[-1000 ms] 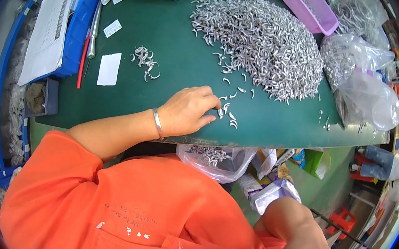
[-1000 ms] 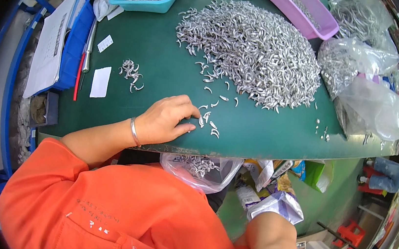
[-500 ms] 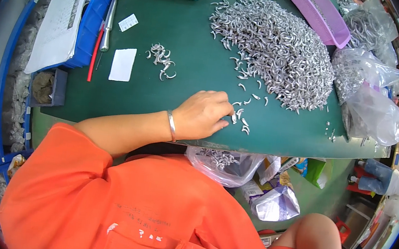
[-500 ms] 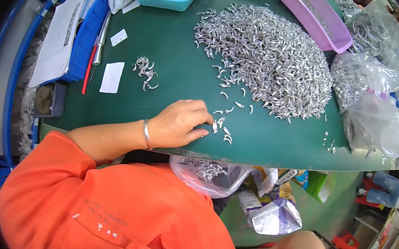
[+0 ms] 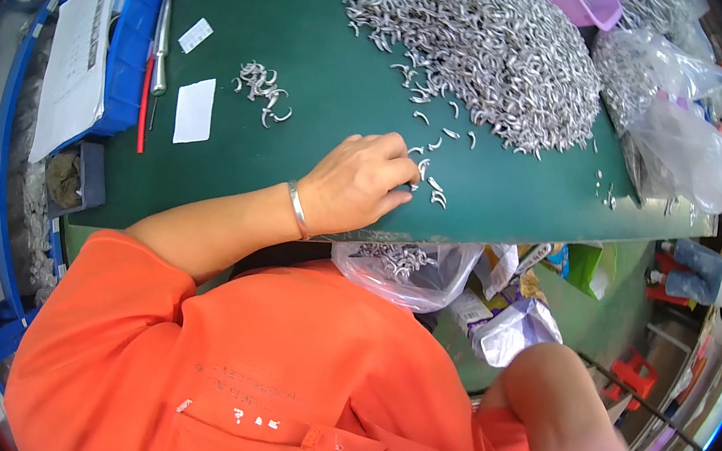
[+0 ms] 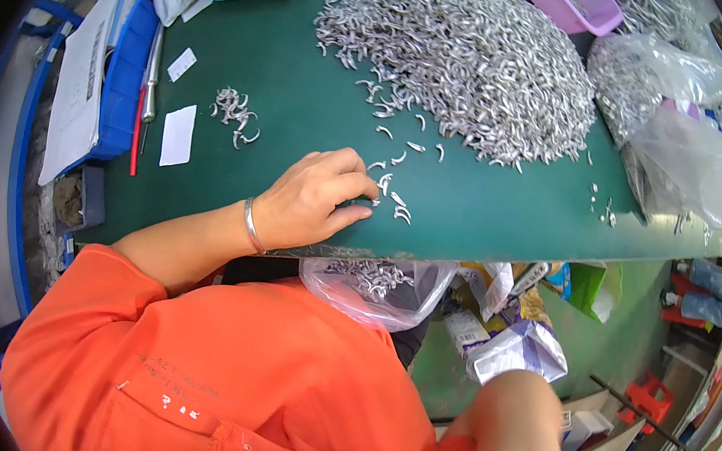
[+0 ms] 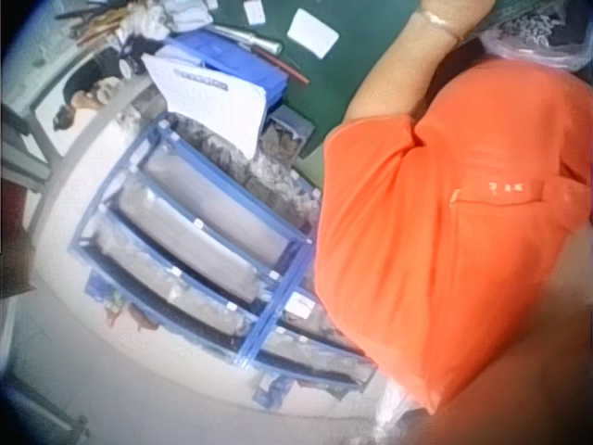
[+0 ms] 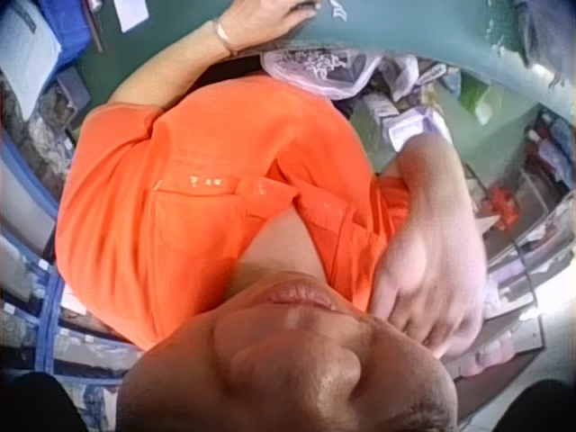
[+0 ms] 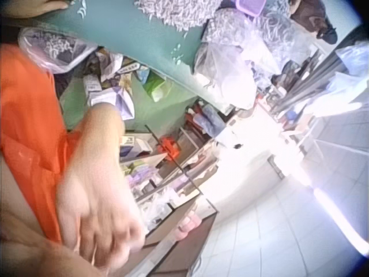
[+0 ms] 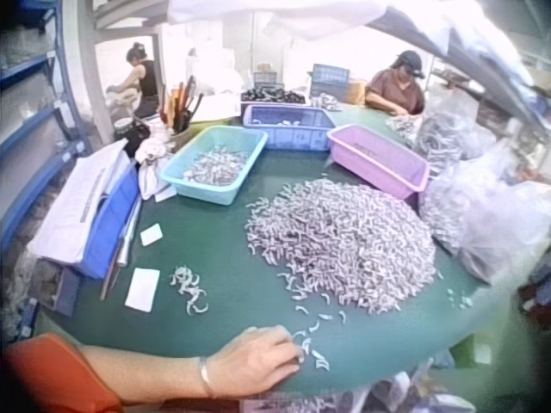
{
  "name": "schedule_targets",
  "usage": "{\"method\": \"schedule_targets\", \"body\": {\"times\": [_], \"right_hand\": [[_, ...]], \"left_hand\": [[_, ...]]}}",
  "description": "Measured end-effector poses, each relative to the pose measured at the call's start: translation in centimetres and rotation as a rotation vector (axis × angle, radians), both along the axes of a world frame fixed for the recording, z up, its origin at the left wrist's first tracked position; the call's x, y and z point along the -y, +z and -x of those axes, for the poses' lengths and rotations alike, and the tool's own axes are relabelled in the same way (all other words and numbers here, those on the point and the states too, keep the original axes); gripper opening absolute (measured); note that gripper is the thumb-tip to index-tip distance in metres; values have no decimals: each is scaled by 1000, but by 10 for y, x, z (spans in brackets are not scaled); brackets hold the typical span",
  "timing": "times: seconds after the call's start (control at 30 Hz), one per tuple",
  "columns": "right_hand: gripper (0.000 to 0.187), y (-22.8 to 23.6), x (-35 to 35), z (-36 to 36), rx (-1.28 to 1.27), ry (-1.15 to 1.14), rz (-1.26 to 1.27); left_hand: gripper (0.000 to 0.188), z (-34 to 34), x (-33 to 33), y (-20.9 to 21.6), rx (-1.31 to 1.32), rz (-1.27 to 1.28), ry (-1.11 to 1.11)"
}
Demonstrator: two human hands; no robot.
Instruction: The person sorts small, silver, curved metal pieces from a large pile on a green table into a clear plastic bag. The person uses both hands to pick up the pieces and place them into the bag, occasionally moving the pile to access more items.
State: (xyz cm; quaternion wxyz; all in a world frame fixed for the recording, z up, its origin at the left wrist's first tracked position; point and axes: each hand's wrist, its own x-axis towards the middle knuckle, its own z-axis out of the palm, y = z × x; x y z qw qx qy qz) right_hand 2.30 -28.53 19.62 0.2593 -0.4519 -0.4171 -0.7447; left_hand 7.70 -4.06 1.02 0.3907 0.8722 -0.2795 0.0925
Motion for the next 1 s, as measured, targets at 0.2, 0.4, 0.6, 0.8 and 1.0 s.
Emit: {"method": "schedule_targets", "body": {"times": [0.2,0.4,0.6,0.8,1.0], "right_hand": [[26,-165,-25,-42,-1282,-72,395],[21,-194,-17,-29,-1451,15,467],[11,-189,-22,-49,-1517,-44,327],[14,-190,-9,-45,-1582,132,469],[12,-97,-18,-41,-1626,610,20]], "left_hand": [[20,7,-6,3,-140,77,5],[22,21,-12,4,-103,-65,-125],[19,14,9,10,-84,19,47],[40,20,-3,10,-213,62,-63],[44,20,-8,14,-188,-43,-82]]}}
